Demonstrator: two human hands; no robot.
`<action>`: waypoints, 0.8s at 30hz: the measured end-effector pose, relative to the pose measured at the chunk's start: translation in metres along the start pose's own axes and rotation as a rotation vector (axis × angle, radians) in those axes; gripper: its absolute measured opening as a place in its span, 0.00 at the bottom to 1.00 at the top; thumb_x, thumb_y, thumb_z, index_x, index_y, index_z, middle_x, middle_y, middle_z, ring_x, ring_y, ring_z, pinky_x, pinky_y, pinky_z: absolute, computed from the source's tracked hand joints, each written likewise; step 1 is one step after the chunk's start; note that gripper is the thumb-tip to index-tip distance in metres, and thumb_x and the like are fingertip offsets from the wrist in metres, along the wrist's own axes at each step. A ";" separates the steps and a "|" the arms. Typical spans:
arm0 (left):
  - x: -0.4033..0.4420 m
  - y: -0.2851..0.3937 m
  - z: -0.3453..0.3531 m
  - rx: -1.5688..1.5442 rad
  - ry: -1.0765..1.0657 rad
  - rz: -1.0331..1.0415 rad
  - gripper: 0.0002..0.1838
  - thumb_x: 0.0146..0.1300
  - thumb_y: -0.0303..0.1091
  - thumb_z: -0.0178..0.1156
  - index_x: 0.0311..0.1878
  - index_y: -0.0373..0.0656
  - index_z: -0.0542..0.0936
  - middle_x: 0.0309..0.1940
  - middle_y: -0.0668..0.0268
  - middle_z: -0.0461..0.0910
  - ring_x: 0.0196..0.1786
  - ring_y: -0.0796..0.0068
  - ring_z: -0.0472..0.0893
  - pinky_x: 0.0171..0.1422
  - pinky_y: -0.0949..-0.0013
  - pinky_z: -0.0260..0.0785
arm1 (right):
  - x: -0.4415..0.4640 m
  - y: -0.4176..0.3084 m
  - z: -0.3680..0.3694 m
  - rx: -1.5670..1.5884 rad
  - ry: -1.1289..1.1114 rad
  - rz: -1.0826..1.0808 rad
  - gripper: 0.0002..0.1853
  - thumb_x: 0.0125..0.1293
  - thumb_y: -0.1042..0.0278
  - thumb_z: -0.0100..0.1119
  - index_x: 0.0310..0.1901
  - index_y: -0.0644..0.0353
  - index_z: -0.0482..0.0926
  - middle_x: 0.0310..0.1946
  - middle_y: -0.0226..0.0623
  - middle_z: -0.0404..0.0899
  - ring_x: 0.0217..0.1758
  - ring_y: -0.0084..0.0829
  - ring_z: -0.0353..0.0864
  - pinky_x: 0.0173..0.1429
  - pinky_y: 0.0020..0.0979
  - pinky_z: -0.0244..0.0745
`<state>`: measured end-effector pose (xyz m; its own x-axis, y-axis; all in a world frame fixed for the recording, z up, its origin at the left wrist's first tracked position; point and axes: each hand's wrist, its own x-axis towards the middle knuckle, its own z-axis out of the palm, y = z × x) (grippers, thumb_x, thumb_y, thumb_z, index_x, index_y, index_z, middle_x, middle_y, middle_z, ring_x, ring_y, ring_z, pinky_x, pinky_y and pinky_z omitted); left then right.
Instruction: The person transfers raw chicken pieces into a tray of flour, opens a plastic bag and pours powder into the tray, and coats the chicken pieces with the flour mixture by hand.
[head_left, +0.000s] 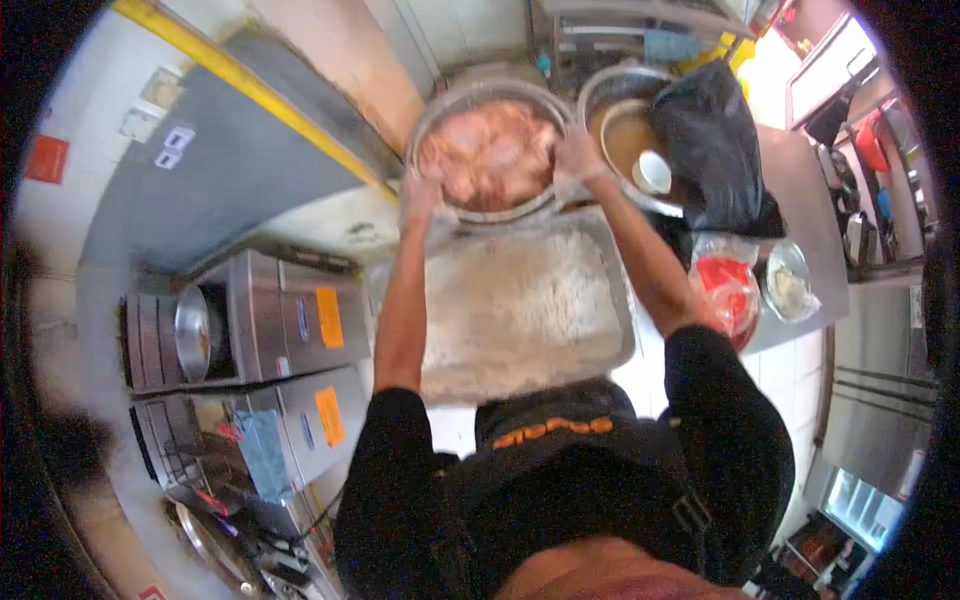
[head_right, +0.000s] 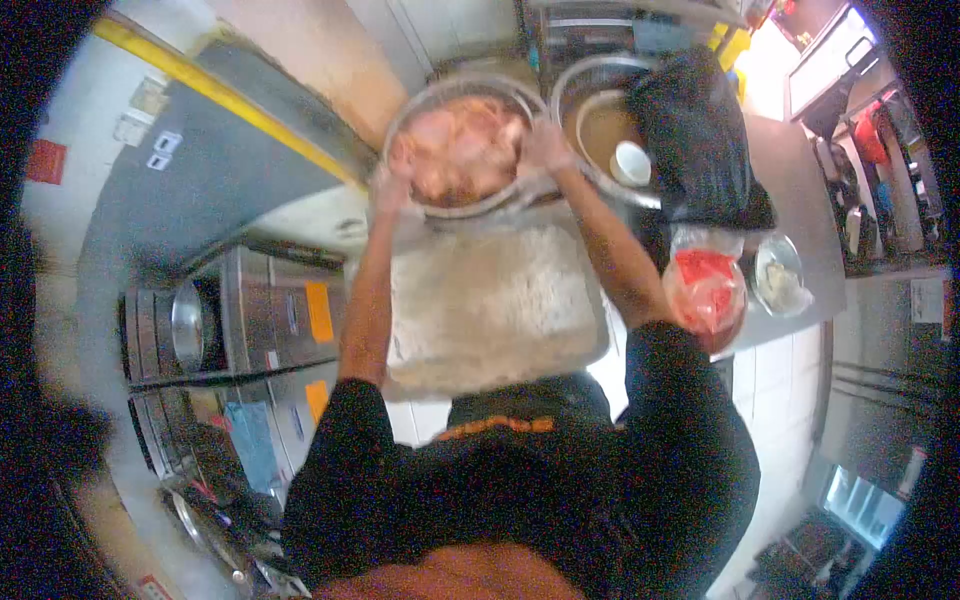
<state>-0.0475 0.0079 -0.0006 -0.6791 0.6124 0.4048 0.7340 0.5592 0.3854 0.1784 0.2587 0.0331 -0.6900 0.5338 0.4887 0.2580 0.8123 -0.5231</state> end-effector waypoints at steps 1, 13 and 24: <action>-0.003 0.009 -0.005 0.001 -0.011 -0.073 0.15 0.46 0.37 0.52 0.35 0.35 0.70 0.29 0.46 0.72 0.37 0.46 0.72 0.41 0.56 0.65 | 0.001 -0.011 -0.002 -0.018 0.196 -0.133 0.14 0.47 0.68 0.56 0.37 0.62 0.75 0.37 0.45 0.75 0.40 0.41 0.75 0.46 0.35 0.69; -0.119 0.047 -0.113 -0.616 -0.215 -0.399 0.17 0.45 0.40 0.59 0.32 0.36 0.69 0.23 0.58 0.74 0.26 0.69 0.74 0.31 0.66 0.66 | -0.096 -0.064 -0.054 0.550 -0.018 0.053 0.09 0.51 0.70 0.53 0.28 0.63 0.65 0.19 0.29 0.67 0.20 0.22 0.65 0.24 0.26 0.64; -0.231 0.026 -0.105 -0.593 -0.094 -0.268 0.17 0.54 0.41 0.54 0.41 0.39 0.71 0.26 0.63 0.75 0.28 0.73 0.72 0.35 0.68 0.66 | -0.160 -0.063 -0.044 0.169 0.060 -0.254 0.10 0.48 0.70 0.57 0.30 0.61 0.67 0.18 0.42 0.70 0.23 0.45 0.73 0.23 0.37 0.68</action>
<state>0.1268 -0.1777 0.0030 -0.8143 0.5560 0.1670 0.3910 0.3127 0.8656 0.3026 0.1328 0.0188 -0.6758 0.3356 0.6563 -0.0376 0.8735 -0.4854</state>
